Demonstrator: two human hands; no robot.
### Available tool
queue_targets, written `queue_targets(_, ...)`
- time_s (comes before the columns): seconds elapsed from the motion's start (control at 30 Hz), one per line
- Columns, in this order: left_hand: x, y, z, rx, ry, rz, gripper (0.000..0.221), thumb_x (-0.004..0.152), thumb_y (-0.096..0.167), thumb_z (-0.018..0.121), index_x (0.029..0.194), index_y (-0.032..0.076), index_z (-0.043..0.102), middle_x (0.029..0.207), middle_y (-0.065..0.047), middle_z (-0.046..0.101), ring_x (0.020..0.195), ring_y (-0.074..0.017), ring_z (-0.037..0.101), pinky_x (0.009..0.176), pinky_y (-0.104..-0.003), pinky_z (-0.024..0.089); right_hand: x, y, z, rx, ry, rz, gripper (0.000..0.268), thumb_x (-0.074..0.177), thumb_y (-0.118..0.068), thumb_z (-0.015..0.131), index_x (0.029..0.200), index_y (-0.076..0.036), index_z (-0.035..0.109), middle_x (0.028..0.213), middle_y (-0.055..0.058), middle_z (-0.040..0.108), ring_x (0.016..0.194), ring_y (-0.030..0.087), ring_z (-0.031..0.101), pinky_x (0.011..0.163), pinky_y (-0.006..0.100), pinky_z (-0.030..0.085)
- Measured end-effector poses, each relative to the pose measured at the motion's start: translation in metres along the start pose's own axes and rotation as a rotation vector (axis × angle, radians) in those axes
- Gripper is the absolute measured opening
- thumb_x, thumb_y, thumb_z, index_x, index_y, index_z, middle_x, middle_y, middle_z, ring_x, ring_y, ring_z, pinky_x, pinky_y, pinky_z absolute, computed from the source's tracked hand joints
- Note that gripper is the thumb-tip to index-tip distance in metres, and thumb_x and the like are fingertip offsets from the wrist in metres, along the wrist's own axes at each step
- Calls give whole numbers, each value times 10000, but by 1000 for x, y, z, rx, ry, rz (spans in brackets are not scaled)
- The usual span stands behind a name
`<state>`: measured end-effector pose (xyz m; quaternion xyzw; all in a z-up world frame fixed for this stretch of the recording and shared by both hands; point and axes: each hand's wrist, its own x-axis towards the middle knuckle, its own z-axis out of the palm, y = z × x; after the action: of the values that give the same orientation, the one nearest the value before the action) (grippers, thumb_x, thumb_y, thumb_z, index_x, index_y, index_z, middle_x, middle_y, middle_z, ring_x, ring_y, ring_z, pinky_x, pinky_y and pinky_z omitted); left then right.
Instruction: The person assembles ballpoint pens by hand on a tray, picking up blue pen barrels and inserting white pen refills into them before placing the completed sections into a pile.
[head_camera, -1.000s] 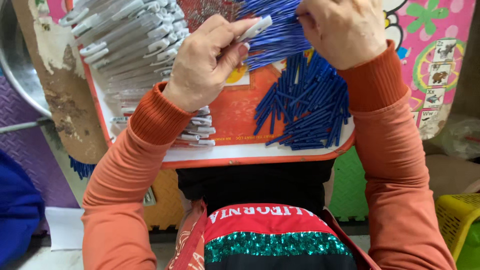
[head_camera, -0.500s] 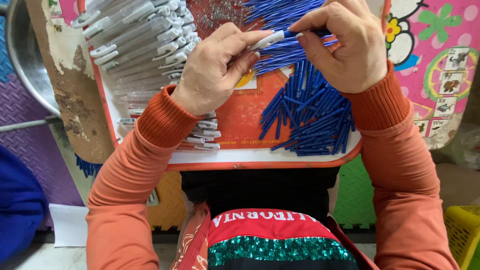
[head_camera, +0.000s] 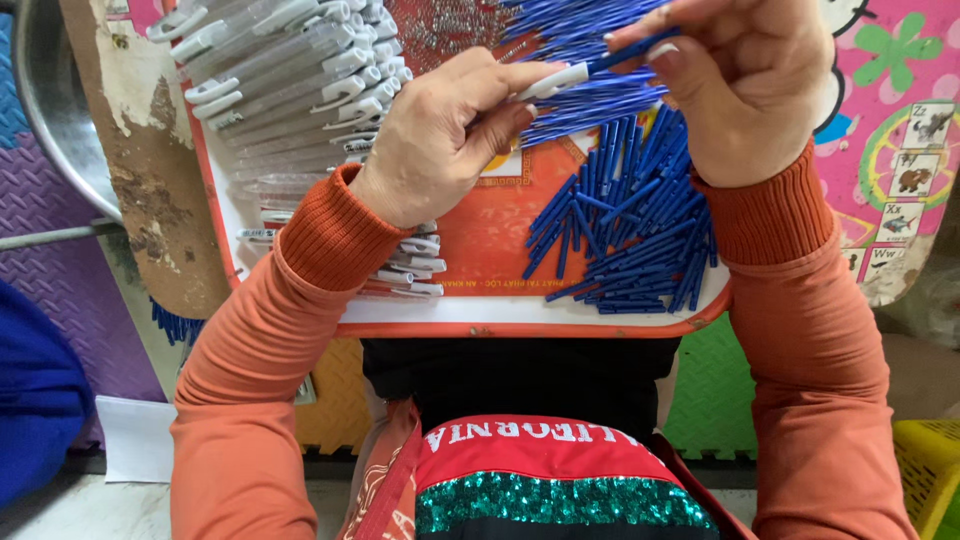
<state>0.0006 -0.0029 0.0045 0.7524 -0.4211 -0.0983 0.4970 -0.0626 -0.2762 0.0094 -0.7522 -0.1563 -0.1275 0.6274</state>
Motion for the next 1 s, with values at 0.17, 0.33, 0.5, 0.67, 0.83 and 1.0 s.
queue_targets(0.17,-3,0,3,11,5,5,309,1212,193,565,1513,136,604,979,-64,507,861,-220,552,835,-343,468,-2,5,-1,4,33,-12,129,1241,-5,618,1210,102,551,1145,329,691,1087,463,774,956,507,677)
queue_targets(0.33,-3,-3,7,23,35,19,300,1194,103,604,1494,107,612,1025,-72,545,877,-220,571,853,-333,511,-2,6,2,39,-24,17,74,1241,101,598,1217,121,532,1113,354,666,1110,476,766,977,525,703)
queue_targets(0.5,-3,-2,8,18,34,10,294,1192,136,595,1483,104,621,1017,-80,566,893,-225,582,858,-339,507,-1,0,3,63,-25,123,132,1249,31,592,1214,153,557,1162,383,688,1029,443,762,926,471,689)
queue_targets(0.67,-4,-3,12,21,14,15,301,1202,146,581,1498,98,604,1024,-91,592,939,-248,603,899,-350,507,-6,2,4,38,-34,176,283,1259,-120,615,1194,154,603,1180,328,717,986,399,775,897,430,670)
queue_targets(0.83,-3,-1,15,4,-4,13,334,1250,215,536,1578,152,548,975,-41,466,931,-226,540,896,-342,485,-9,2,5,-55,-41,155,102,1284,111,663,1222,191,654,1139,324,719,1009,406,776,941,459,694)
queue_targets(1.0,-3,3,8,14,-2,38,344,1234,199,538,1557,81,516,1284,-109,680,1023,-264,620,1000,-369,515,-10,9,-3,-137,8,75,296,1331,32,629,1103,217,671,1072,347,729,966,446,808,812,479,670)
